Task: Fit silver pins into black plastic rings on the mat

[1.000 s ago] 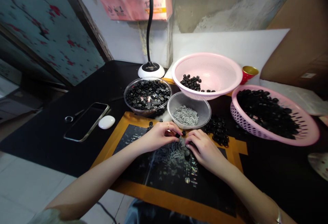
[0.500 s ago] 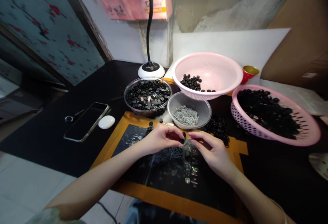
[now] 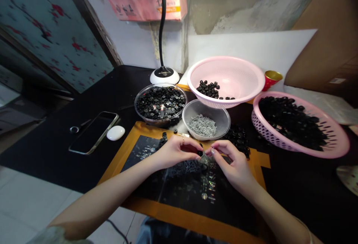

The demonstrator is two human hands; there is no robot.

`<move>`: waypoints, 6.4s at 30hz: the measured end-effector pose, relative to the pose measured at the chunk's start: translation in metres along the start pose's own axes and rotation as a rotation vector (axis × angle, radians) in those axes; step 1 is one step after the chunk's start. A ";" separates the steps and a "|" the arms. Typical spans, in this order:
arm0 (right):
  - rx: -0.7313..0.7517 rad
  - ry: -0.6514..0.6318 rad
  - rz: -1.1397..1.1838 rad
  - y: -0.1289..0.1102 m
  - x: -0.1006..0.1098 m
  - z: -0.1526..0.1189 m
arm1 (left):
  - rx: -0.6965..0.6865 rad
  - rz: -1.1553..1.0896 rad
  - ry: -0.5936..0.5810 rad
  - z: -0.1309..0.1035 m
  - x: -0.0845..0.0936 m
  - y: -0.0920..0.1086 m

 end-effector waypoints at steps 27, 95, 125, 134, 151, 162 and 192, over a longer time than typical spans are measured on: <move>0.128 -0.069 0.023 -0.015 -0.007 -0.003 | 0.036 -0.208 -0.006 -0.002 -0.007 0.000; -0.420 -0.050 0.406 0.009 -0.002 0.002 | -0.126 0.001 0.131 -0.004 -0.001 0.010; -0.314 -0.039 0.396 0.008 -0.008 -0.005 | -0.427 0.157 0.154 -0.012 0.003 0.031; -0.309 -0.044 0.373 0.008 -0.008 -0.005 | -0.431 0.155 0.162 -0.013 0.003 0.032; -0.370 0.008 0.410 0.003 -0.010 -0.008 | -0.445 0.190 0.203 -0.012 0.004 0.030; -0.654 -0.125 0.792 0.030 -0.025 -0.011 | -0.565 0.288 0.220 -0.015 0.000 0.036; -0.502 -0.022 0.890 0.014 -0.033 -0.012 | -0.478 0.264 -0.102 -0.019 -0.032 0.046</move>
Point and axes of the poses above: each hand's wrist, its own z-axis towards the middle knuckle, its own x-axis out of the back of the hand, y = z × x, the point moved 6 cm from there along z, towards the middle knuckle, and after that the axes turned 13 degrees about z, right-handed, at the moved point
